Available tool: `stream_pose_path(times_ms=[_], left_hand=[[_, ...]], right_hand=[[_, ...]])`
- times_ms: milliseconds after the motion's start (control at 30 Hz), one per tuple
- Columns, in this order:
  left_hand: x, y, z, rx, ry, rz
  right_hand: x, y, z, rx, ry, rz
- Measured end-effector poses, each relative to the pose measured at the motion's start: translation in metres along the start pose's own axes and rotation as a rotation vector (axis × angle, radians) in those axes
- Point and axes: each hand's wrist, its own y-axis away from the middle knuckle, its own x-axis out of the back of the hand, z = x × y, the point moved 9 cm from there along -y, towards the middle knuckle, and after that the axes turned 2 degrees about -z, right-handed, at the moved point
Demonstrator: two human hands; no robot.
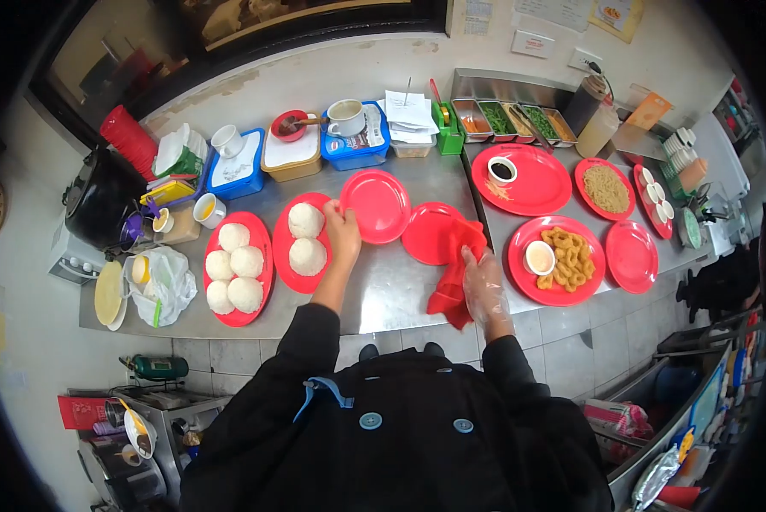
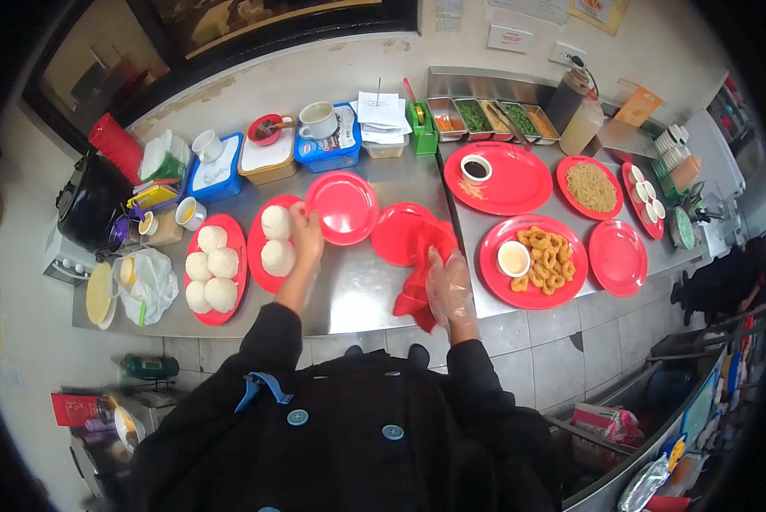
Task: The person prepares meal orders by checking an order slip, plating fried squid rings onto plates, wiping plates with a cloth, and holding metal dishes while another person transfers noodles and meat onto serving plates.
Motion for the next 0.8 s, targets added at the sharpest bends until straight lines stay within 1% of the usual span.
stream_pose_path(times_ms=[67,100,167,200,267,300,333,367,400,433,467,500,533,600,633,667,700,733,767,800], left_hand=[[0.027,0.007,0.025,-0.135,0.170,0.093],[0.037,0.012,0.035,-0.133,0.167,0.095],[0.042,0.022,0.060,-0.137,0.262,-0.069],[0.048,0.029,0.071,-0.139,0.263,-0.063],[0.047,0.041,0.085,-0.092,0.297,-0.153],[0.046,0.044,0.090,-0.130,0.296,-0.184],[0.049,0.048,0.098,-0.130,0.295,-0.182],[0.046,0.056,0.116,-0.185,0.155,-0.247],[0.041,0.065,0.132,-0.239,0.013,-0.315],[0.039,0.075,0.153,-0.401,-0.086,-0.329],[0.043,0.079,0.164,-0.401,-0.086,-0.336],[0.048,0.086,0.180,-0.429,-0.112,-0.353],[0.050,0.090,0.191,-0.458,-0.136,-0.366],[0.055,0.091,0.193,-0.430,-0.101,-0.342],[0.058,0.096,0.199,-0.466,-0.056,-0.291],[0.061,0.101,0.203,-0.498,-0.009,-0.237],[0.059,0.105,0.197,-0.493,-0.020,-0.208],[0.057,0.105,0.192,-0.491,-0.020,-0.202],[0.056,0.099,0.180,-0.399,0.030,-0.199],[0.055,0.097,0.166,-0.301,0.076,-0.204]], right_hand=[[0.006,0.004,-0.032,0.021,-0.008,-0.028],[0.011,0.014,-0.054,0.009,-0.129,-0.010],[0.010,0.012,-0.061,0.006,-0.302,-0.021],[0.010,0.010,-0.065,0.004,-0.388,-0.026],[0.030,0.015,-0.113,0.366,-0.122,0.088],[0.031,0.020,-0.137,0.529,-0.153,0.104],[0.026,0.030,-0.166,0.637,-0.099,0.012],[0.020,0.046,-0.196,0.742,-0.044,-0.078],[0.020,0.055,-0.215,0.738,-0.045,-0.076],[0.011,0.076,-0.243,0.901,0.138,-0.073],[0.001,0.092,-0.258,1.058,0.327,-0.071],[0.001,0.093,-0.258,1.054,0.329,-0.067],[0.000,0.088,-0.255,1.002,0.336,-0.084],[-0.011,0.085,-0.247,0.957,0.345,-0.104],[-0.005,0.062,-0.220,0.634,-0.147,-0.095],[-0.010,0.054,-0.203,0.425,-0.490,-0.194],[-0.016,0.051,-0.183,0.205,-0.851,-0.221],[-0.019,0.053,-0.180,0.207,-0.850,-0.227],[-0.013,0.060,-0.195,0.438,-0.556,-0.126],[-0.014,0.077,-0.204,0.625,-0.174,-0.086]])
